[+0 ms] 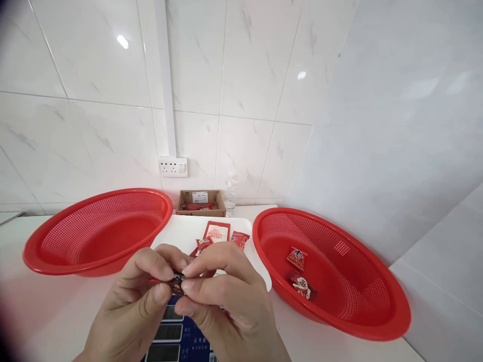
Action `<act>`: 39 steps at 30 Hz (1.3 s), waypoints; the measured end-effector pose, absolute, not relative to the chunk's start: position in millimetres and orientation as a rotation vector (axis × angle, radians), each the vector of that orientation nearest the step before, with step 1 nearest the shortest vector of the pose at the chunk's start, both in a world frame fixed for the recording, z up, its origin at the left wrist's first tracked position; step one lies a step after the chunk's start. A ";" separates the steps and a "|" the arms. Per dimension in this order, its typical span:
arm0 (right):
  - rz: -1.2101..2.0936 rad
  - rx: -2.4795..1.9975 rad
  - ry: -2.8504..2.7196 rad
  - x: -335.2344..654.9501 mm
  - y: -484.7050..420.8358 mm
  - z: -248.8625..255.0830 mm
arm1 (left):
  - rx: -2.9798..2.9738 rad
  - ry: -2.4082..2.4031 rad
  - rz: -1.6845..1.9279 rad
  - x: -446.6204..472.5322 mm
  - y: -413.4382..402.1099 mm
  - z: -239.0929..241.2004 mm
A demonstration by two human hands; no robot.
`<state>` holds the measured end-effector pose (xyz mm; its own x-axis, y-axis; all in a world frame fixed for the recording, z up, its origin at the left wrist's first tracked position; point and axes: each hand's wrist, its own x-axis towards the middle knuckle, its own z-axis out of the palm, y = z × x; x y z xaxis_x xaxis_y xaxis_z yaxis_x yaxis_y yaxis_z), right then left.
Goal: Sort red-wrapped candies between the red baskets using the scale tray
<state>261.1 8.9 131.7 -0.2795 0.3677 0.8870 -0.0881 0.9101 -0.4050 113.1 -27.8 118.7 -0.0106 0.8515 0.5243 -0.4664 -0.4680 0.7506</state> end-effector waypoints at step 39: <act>0.350 -0.489 -1.835 257.5 3.8 132.1 | 1.146 0.717 1.778 106.5 -26.0 125.4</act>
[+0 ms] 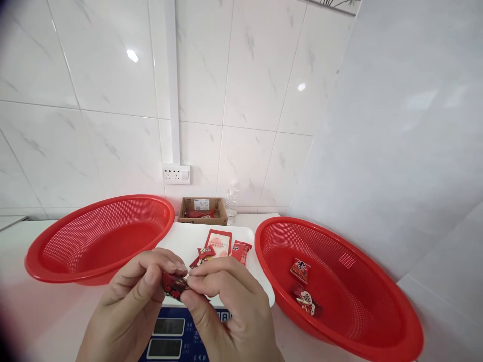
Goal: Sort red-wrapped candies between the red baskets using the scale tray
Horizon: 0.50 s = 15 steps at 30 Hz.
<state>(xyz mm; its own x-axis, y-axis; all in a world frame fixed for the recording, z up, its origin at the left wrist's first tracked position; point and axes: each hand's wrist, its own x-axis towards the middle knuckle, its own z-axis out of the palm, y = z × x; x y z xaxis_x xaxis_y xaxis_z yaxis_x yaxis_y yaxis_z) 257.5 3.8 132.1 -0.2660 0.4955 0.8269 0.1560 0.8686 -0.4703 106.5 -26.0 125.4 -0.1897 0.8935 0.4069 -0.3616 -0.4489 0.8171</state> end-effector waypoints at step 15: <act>0.555 -0.591 -1.825 251.0 13.8 130.8 | 1.280 0.987 1.806 100.7 -8.1 117.1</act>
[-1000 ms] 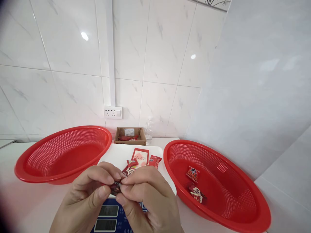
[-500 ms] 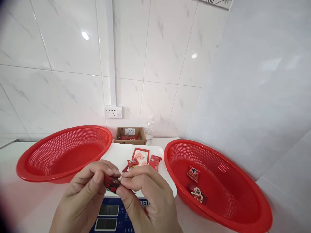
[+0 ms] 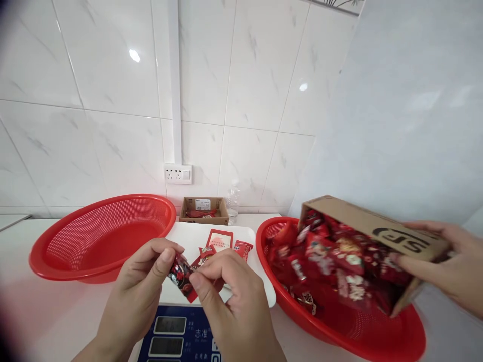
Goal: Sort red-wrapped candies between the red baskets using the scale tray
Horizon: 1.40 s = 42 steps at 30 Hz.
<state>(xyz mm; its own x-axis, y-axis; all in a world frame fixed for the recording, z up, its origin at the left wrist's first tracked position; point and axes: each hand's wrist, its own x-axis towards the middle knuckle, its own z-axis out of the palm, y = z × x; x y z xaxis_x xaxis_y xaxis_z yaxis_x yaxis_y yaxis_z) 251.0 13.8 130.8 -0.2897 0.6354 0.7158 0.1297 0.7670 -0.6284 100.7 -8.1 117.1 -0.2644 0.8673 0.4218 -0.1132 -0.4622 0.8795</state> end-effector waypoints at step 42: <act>1.328 -0.488 -1.243 242.5 39.4 118.4 | 1.939 1.188 1.425 103.5 -3.7 119.2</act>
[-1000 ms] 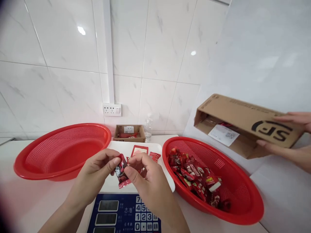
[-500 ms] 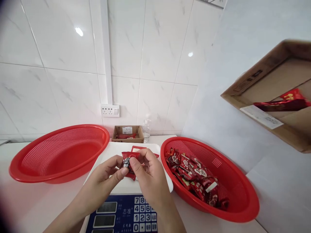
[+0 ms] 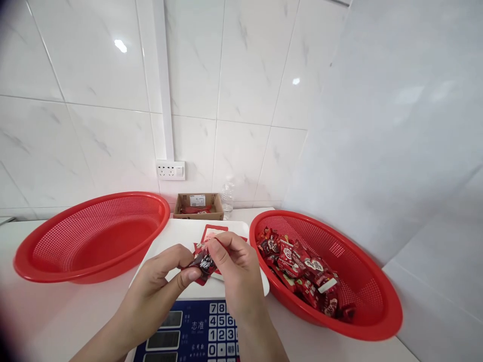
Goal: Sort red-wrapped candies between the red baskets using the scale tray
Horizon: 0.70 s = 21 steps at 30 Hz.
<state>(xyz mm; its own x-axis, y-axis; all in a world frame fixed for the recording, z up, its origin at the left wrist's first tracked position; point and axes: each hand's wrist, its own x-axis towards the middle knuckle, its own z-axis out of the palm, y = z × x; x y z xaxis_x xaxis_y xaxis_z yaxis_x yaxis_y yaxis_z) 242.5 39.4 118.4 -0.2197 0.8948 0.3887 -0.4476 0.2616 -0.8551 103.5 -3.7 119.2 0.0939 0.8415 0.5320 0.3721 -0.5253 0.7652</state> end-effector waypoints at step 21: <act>1.085 -0.465 -1.369 248.1 36.3 118.4 | 1.992 1.115 1.341 102.8 -11.2 123.6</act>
